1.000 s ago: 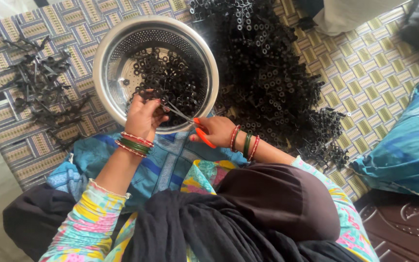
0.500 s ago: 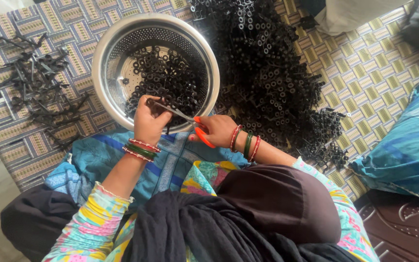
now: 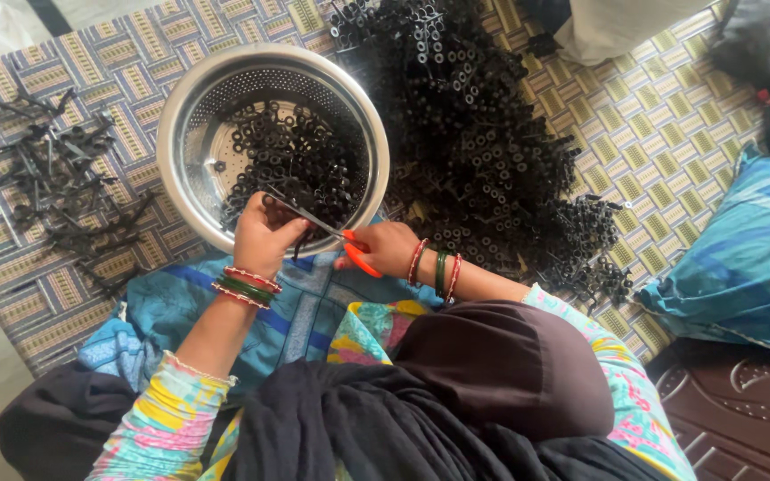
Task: The person sits on a patterned mat and uses orange-handled scissors to cut small black rubber pieces from a metal colander. The cut pieces are dropped into the colander while the uncut pieces remain on the mat.
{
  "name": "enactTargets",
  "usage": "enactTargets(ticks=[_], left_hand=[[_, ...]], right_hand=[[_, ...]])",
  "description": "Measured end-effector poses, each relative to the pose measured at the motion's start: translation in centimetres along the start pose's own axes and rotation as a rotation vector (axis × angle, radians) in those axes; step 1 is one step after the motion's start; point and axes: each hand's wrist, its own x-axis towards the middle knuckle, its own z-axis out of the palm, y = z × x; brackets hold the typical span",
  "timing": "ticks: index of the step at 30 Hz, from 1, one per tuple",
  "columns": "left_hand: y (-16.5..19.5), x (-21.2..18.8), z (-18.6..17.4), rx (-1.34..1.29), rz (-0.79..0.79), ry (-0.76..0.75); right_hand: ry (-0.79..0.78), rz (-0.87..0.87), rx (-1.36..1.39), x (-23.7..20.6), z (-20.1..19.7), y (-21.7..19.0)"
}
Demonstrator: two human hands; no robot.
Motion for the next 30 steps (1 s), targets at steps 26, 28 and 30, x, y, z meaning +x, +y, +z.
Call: enactTargets(ticks=[26, 28, 30], left_hand=[[0.2, -1.7, 0.7, 0.526, -0.041, -0.087], [-0.1, -1.3, 0.2, 0.465, -0.041, -0.112], [-0.5, -0.9, -0.3, 0.385, -0.031, -0.133]], right_hand=[[-0.026, 0.040, 0.080, 0.1, -0.3, 0.4], [-0.023, 0.039, 0.085, 0.0, -0.2, 0.5], [-0.009, 0.045, 0.113, 0.2, 0.0, 0.7]])
